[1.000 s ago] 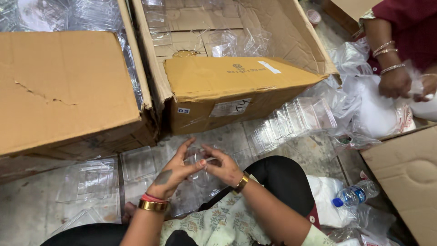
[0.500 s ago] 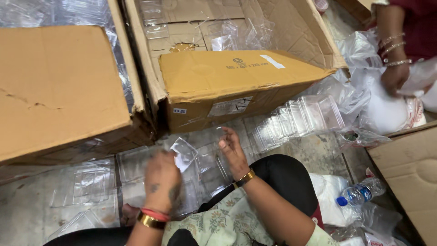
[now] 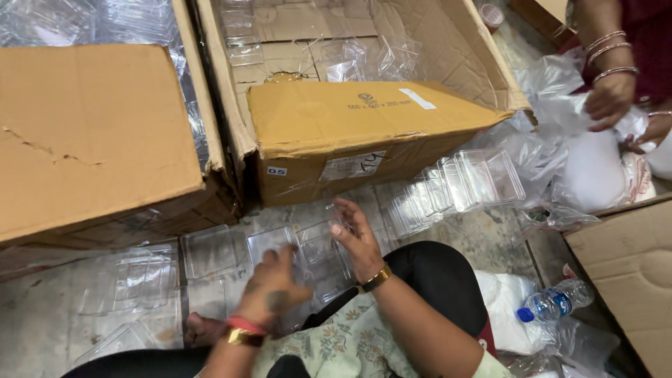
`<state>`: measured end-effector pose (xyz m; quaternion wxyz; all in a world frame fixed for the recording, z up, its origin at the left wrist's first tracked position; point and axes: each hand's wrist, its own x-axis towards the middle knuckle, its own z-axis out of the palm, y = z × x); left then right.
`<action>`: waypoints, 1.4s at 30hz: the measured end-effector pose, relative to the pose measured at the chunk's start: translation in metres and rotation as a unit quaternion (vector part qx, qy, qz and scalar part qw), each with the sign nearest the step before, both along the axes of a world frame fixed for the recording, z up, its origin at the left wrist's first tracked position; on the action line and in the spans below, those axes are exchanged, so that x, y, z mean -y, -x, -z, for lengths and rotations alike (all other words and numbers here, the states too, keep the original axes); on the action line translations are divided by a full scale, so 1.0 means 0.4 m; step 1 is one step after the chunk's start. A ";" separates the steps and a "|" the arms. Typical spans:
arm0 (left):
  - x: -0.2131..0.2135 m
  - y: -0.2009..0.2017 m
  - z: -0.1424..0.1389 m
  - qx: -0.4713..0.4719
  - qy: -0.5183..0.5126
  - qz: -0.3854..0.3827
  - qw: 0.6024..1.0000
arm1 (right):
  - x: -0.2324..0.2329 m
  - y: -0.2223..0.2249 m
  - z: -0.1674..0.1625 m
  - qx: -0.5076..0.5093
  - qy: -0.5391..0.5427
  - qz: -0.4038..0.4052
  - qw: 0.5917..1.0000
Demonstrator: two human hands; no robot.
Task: The person sits on the floor among open cardboard boxes, pulls clear plastic containers out of a box, removes white foam and plastic wrapping from them, and stacks the containers on the floor and back into the boxes. Other workers handle wrapped containers nearby.
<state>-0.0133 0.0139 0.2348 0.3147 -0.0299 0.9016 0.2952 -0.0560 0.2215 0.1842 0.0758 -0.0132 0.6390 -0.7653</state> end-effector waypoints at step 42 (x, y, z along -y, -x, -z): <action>0.045 0.000 -0.039 -0.011 -0.625 -0.147 0.767 | 0.003 -0.065 -0.102 -0.089 0.041 -0.172 0.980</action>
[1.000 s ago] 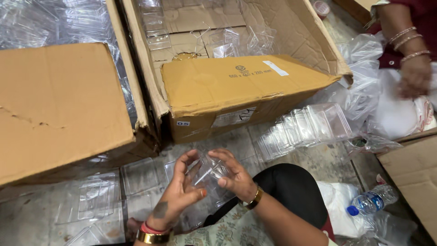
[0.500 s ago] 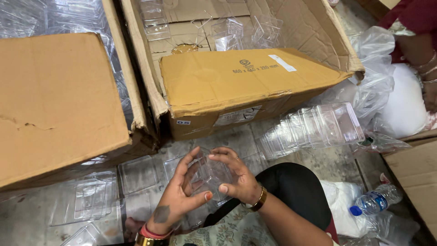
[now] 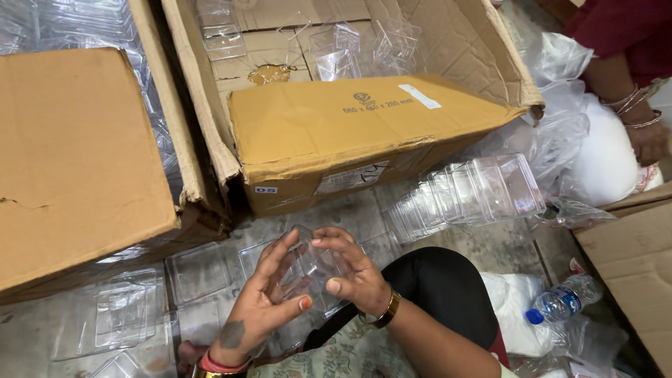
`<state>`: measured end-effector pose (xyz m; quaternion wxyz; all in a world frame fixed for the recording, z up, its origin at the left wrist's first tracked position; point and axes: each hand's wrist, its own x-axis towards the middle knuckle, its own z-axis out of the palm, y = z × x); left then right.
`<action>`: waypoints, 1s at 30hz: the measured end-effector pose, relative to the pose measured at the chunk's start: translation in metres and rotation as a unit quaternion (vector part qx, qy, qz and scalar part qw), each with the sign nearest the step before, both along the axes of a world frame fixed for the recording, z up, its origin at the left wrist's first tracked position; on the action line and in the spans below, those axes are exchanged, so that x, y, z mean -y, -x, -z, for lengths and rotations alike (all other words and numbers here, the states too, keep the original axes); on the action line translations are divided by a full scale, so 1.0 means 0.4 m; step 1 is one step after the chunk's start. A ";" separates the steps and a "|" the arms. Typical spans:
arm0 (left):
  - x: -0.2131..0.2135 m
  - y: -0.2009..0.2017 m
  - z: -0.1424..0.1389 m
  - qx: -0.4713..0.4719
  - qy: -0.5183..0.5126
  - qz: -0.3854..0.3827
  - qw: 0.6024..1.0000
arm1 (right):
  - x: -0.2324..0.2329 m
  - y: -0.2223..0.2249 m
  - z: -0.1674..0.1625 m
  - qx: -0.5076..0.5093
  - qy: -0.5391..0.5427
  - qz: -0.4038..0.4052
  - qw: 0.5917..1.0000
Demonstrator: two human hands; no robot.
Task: The person sits on the floor among open cardboard boxes, pulls clear plastic containers out of a box, removes white foam and plastic wrapping from them, and stacks the containers on the floor and back into the boxes. Other workers handle wrapped containers nearby.
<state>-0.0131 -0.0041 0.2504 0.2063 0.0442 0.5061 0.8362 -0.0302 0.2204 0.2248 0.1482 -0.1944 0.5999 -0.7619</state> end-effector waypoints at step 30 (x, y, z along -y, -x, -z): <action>-0.048 0.012 0.140 0.199 -0.223 -0.140 0.944 | 0.046 0.001 0.013 -0.158 -0.292 0.112 0.937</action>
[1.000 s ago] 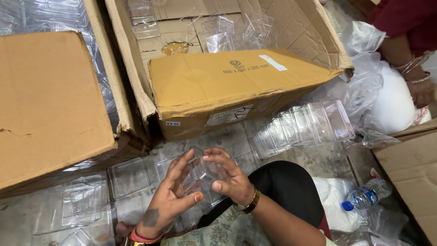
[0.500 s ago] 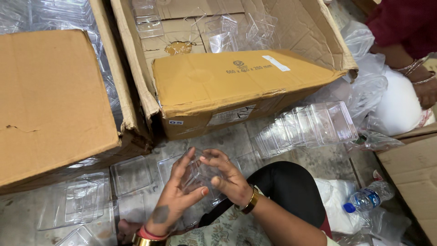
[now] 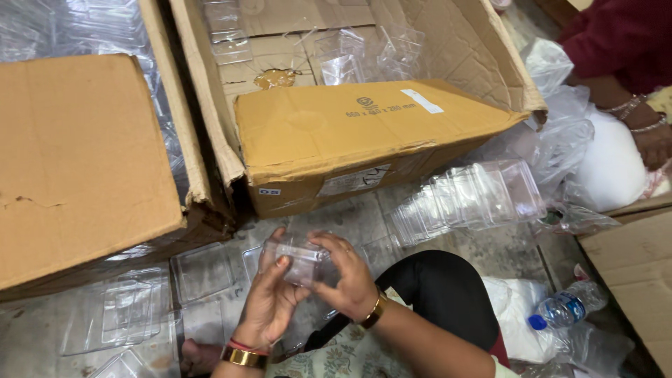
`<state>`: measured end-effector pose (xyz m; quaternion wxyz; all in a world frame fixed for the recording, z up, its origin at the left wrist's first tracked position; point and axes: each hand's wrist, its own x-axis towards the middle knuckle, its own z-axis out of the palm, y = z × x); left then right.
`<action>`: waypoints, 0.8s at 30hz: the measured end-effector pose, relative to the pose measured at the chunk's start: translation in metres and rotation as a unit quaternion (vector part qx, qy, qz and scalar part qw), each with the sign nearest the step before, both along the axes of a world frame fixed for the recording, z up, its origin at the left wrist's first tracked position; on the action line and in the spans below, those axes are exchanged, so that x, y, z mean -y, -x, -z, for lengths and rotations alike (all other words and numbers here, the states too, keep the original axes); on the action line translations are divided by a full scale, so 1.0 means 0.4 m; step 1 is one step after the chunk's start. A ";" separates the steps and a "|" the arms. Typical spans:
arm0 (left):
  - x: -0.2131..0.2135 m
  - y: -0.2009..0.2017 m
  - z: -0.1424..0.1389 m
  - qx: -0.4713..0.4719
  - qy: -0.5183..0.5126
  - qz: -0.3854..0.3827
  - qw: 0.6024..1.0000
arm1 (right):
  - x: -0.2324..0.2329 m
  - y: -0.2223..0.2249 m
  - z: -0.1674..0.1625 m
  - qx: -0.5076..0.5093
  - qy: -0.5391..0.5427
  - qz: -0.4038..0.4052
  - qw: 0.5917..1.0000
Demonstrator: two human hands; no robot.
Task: The person sits on the floor among open cardboard boxes, pulls clear plastic containers out of a box, removes white foam and plastic wrapping from them, and stacks the containers on the floor and back into the boxes. Other workers handle wrapped containers nearby.
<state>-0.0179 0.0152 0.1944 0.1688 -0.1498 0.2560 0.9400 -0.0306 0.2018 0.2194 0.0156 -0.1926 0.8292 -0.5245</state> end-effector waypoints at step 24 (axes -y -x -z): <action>-0.003 0.018 -0.044 -0.284 0.718 -0.089 0.630 | -0.353 -0.053 -0.363 -0.323 0.079 0.303 0.893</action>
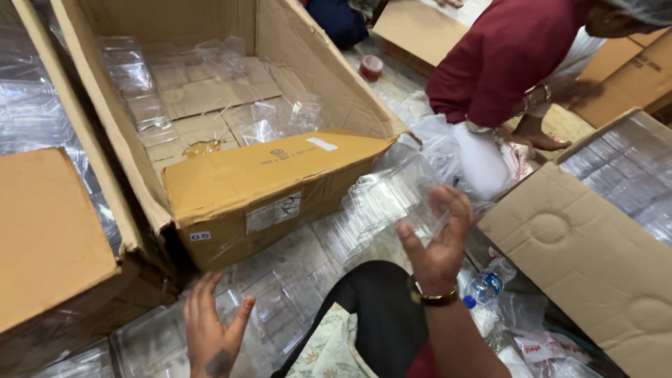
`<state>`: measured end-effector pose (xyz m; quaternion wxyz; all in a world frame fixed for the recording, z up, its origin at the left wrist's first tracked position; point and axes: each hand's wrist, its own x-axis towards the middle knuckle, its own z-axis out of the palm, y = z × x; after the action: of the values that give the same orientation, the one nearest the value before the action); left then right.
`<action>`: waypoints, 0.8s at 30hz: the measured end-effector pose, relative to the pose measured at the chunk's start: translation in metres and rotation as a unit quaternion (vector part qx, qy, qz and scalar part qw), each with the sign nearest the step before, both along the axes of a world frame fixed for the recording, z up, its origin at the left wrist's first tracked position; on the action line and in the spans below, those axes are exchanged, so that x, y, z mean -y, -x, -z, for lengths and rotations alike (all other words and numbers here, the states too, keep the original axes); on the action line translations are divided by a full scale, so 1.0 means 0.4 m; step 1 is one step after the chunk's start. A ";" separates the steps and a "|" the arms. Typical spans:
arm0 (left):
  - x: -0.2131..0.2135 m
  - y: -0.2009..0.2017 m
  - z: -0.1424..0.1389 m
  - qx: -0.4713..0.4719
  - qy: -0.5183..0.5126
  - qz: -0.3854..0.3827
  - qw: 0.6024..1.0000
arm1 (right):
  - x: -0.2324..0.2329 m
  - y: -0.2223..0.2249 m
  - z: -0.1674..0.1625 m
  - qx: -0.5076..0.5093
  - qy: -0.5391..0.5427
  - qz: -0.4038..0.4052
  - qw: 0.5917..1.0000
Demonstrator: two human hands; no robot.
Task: The person sits on the floor among open cardboard boxes, pulls clear plastic containers out of a box, removes white foam and plastic wrapping from them, and stacks the containers on the floor and back into the boxes. Other workers handle wrapped containers nearby.
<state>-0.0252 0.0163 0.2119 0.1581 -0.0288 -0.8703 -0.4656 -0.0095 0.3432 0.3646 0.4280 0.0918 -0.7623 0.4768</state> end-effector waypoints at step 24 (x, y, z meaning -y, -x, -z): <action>0.021 -0.051 -0.208 0.226 -0.347 0.298 0.860 | 0.213 -0.058 0.247 0.293 0.171 -0.402 0.850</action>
<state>-0.0046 0.0078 0.2950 -0.1897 -0.1244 -0.6142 -0.7559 0.0136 0.2581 0.2657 -0.0359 0.1716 -0.6549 0.7351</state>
